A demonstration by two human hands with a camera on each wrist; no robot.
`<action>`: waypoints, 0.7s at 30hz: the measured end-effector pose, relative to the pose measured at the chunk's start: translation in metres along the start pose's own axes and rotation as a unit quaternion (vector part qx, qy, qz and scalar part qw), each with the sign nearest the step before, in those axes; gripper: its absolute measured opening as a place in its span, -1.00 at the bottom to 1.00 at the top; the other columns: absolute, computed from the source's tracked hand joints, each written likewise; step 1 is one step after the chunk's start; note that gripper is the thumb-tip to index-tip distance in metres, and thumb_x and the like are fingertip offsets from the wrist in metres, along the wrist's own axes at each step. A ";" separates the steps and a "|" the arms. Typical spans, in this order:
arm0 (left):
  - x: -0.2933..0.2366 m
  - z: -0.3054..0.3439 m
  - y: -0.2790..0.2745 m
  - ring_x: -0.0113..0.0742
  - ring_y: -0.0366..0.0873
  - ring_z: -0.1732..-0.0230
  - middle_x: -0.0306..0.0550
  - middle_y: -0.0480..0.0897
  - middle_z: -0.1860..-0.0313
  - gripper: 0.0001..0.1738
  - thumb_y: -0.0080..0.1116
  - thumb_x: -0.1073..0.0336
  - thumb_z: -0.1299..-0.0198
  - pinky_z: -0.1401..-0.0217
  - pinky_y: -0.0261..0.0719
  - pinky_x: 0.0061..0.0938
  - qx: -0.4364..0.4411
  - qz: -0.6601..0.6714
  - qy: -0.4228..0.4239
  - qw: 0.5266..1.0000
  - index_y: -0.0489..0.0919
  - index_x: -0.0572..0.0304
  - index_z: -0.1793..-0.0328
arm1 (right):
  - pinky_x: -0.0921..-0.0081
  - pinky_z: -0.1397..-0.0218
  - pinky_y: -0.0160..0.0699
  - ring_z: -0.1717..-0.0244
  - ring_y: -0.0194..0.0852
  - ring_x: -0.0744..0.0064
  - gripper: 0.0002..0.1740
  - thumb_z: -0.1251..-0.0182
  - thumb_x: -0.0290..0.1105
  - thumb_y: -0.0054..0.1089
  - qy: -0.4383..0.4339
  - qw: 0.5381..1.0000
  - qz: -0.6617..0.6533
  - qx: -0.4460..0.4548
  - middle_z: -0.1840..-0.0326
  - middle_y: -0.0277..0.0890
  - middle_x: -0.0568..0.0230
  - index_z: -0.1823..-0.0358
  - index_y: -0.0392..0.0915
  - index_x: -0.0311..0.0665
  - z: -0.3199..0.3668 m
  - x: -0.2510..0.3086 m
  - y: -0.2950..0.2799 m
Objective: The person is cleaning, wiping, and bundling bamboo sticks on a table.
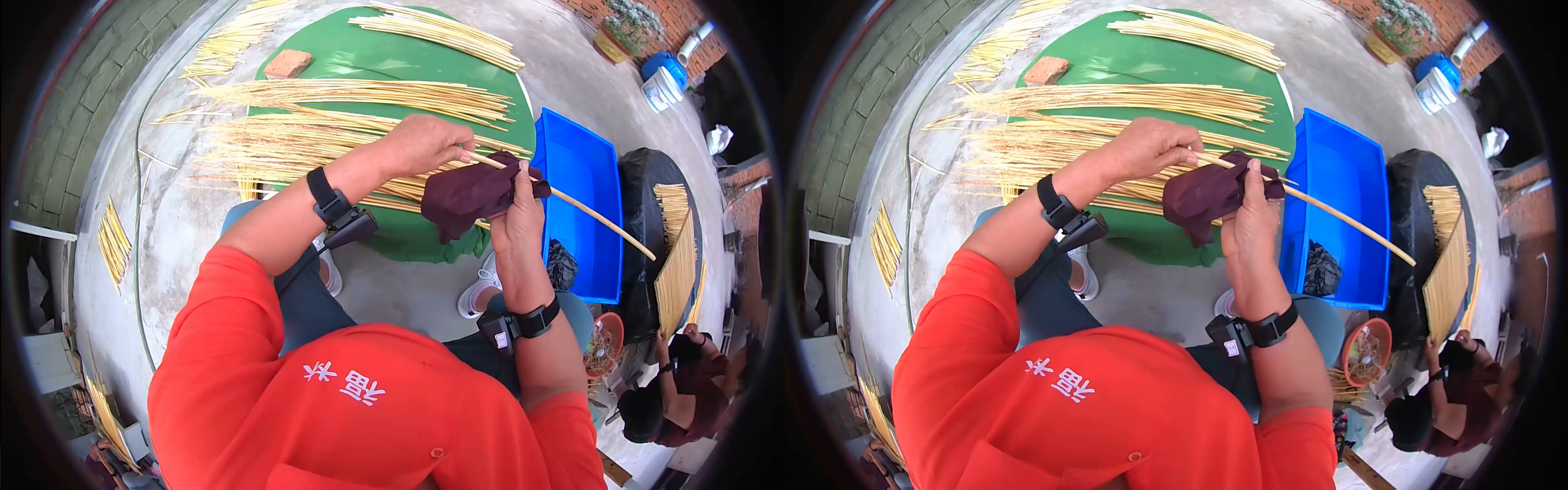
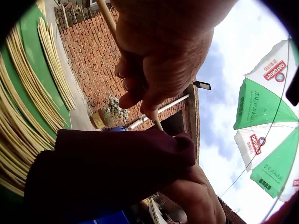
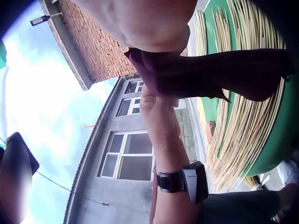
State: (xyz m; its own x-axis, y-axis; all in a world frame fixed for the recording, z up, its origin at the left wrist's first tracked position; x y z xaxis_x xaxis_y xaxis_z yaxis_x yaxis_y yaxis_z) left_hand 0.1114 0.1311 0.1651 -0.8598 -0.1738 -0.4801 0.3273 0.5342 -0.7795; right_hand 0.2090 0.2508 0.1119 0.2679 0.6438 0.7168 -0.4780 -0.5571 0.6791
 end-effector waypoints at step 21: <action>0.059 0.047 -0.076 -0.25 0.39 0.58 -0.08 0.46 0.60 -0.86 0.06 0.28 -0.14 0.47 0.36 -0.45 -0.003 0.000 -0.133 0.991 0.50 0.19 0.34 | 0.43 0.06 0.51 0.17 0.50 0.43 -0.81 -0.28 -0.27 0.09 -0.073 0.993 -0.052 -0.072 0.19 0.50 0.29 0.19 0.42 -0.21 -0.024 0.044 -0.033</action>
State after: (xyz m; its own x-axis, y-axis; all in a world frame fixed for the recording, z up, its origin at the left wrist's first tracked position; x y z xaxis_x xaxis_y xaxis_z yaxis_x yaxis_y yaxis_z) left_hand 0.0541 0.0412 0.1768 -0.7262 -0.3851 -0.5695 0.3234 0.5396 -0.7773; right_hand 0.2163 0.3098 0.1173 0.4354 0.6061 0.6656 -0.5527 -0.4036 0.7291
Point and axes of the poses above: each hand's wrist, its own z-axis away from the middle knuckle, its own y-axis out of the palm, x = y × z, the point moved 6 cm from there along -z, towards the middle knuckle
